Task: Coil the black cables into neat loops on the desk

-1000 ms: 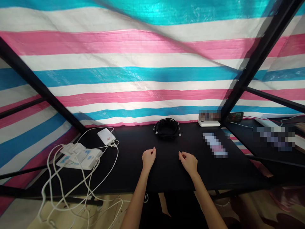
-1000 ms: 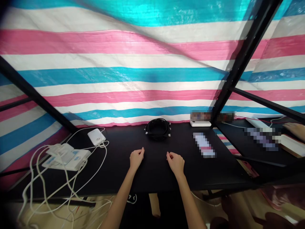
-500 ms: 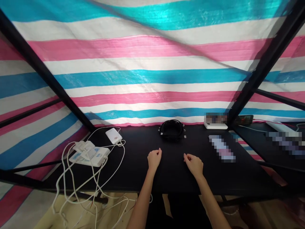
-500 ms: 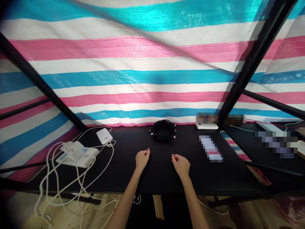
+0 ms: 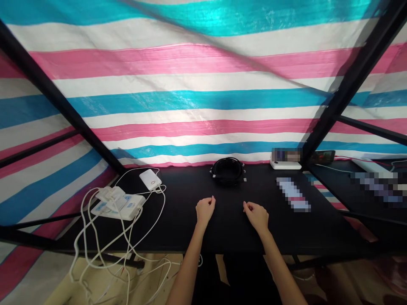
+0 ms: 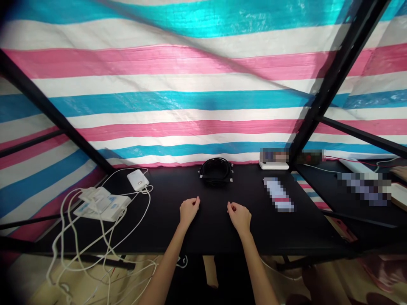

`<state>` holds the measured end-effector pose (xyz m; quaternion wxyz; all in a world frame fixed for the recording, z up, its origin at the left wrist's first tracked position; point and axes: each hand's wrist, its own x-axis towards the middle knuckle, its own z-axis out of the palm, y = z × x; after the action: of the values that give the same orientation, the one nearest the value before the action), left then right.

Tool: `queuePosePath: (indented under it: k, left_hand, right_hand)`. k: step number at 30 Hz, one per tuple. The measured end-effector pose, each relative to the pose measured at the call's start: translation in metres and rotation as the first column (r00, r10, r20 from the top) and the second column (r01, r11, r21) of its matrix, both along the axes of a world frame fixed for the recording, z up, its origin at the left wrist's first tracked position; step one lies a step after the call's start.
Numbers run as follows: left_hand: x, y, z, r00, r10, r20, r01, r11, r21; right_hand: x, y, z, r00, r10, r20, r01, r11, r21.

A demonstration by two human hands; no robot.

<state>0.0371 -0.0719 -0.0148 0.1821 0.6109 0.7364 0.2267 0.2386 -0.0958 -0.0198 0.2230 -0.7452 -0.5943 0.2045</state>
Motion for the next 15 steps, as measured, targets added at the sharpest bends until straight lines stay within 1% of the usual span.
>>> queuePosePath:
  k: [8,15]
  left_hand:
    - [0.0006,0.0001,0.002,1.0,0.006,-0.002,-0.006,1.0,-0.002]
    - [-0.0011,-0.0001,0.0035,0.998,0.015,0.056,-0.016,1.0,0.008]
  right_hand:
    - [-0.0004,-0.0004,0.0007,1.0,-0.019,-0.016,0.019,1.0,-0.012]
    - [0.0017,-0.0011,0.0042,0.988,-0.036,-0.153,0.033,0.999,-0.021]
